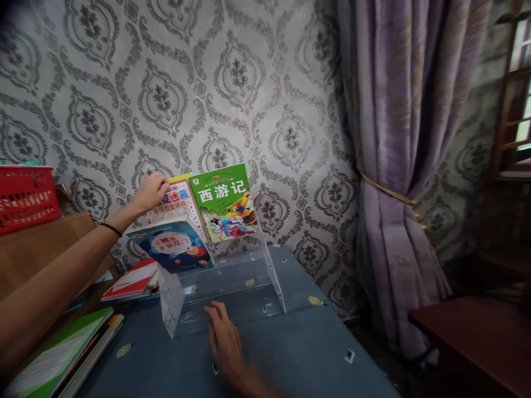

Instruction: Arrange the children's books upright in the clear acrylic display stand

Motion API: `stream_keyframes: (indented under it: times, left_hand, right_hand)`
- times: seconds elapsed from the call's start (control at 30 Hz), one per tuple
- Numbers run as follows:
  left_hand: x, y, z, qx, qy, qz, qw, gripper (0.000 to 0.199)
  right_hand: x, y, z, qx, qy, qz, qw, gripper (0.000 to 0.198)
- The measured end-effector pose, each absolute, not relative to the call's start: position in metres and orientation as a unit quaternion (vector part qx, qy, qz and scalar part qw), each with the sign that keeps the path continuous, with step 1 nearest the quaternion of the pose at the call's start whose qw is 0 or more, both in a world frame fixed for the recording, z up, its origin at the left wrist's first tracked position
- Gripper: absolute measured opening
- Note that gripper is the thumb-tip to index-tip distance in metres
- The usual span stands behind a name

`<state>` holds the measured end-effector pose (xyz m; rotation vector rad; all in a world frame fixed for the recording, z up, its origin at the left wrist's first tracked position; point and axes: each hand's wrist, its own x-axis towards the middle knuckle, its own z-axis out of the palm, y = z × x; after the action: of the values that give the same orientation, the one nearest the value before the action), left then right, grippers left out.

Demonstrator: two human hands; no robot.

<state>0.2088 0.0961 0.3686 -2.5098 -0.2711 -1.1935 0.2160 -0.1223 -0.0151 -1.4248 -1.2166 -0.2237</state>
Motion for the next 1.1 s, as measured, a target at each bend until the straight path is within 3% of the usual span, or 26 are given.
stream_keyframes:
  times: [0.53, 1.1]
  left_hand:
    - [0.198, 0.087, 0.365, -0.89, -0.087, -0.418, 0.16, 0.019]
    - [0.192, 0.088, 0.379, -0.903, -0.065, -0.399, 0.144, 0.038]
  right_hand:
    - [0.224, -0.115, -0.027, -0.602, -0.525, -0.146, 0.583, 0.051]
    - [0.234, -0.109, -0.041, -0.596, -0.543, -0.145, 0.573, 0.055]
